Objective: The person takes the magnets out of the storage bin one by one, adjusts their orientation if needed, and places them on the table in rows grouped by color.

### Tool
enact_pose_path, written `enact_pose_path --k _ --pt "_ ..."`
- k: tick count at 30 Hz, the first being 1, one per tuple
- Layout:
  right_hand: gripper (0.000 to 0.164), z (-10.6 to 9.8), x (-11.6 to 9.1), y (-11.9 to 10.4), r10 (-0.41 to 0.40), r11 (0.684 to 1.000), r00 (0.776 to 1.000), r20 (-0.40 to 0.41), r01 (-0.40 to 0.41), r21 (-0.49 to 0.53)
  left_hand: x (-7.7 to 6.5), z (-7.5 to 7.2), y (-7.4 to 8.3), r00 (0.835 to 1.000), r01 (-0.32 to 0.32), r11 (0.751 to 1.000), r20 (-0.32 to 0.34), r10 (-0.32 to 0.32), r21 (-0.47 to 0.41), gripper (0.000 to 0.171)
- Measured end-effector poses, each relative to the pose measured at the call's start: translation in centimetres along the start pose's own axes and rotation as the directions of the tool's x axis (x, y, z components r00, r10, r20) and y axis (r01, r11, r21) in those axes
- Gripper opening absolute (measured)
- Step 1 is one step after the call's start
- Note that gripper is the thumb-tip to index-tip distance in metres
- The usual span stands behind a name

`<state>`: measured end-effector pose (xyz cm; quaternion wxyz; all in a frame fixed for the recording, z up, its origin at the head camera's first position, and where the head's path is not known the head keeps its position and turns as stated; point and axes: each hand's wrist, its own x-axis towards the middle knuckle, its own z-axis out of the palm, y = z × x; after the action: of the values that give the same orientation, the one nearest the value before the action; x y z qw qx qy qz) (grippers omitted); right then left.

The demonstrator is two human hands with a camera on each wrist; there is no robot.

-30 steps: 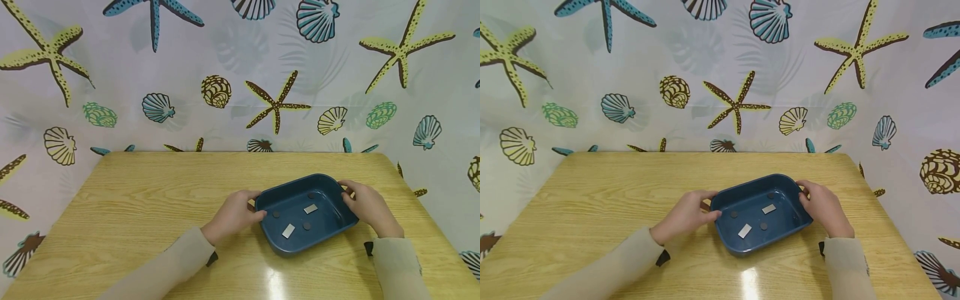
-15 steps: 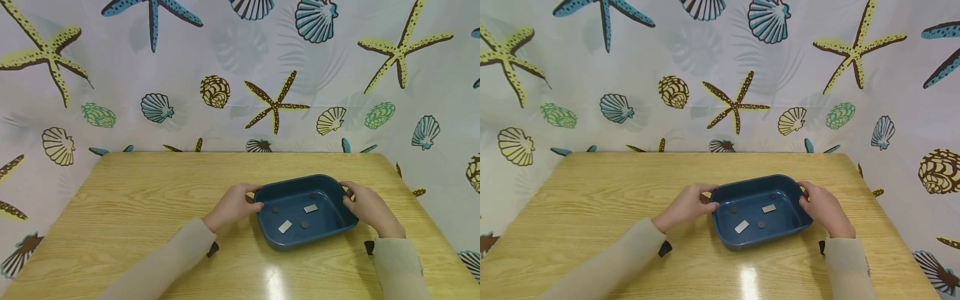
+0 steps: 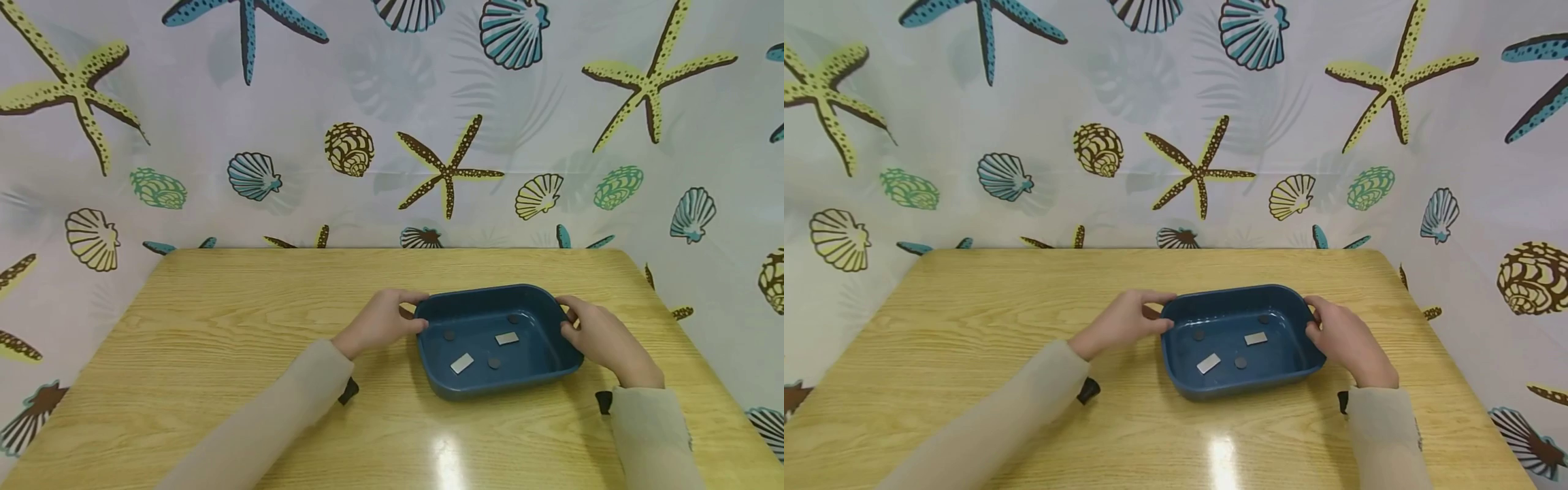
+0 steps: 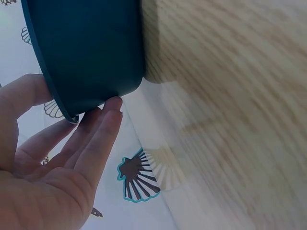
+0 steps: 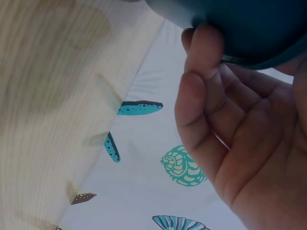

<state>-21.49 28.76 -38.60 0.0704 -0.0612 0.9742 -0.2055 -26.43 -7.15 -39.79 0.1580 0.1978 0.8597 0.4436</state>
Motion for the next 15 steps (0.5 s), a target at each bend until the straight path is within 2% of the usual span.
enact_pose_path --k 15 --pt "0.053 -0.5 -0.2 0.2 0.013 1.000 0.999 0.030 -0.013 0.024 2.1 -0.1 -0.5 1.000 0.020 1.000 0.001 -0.020 0.010 0.050"
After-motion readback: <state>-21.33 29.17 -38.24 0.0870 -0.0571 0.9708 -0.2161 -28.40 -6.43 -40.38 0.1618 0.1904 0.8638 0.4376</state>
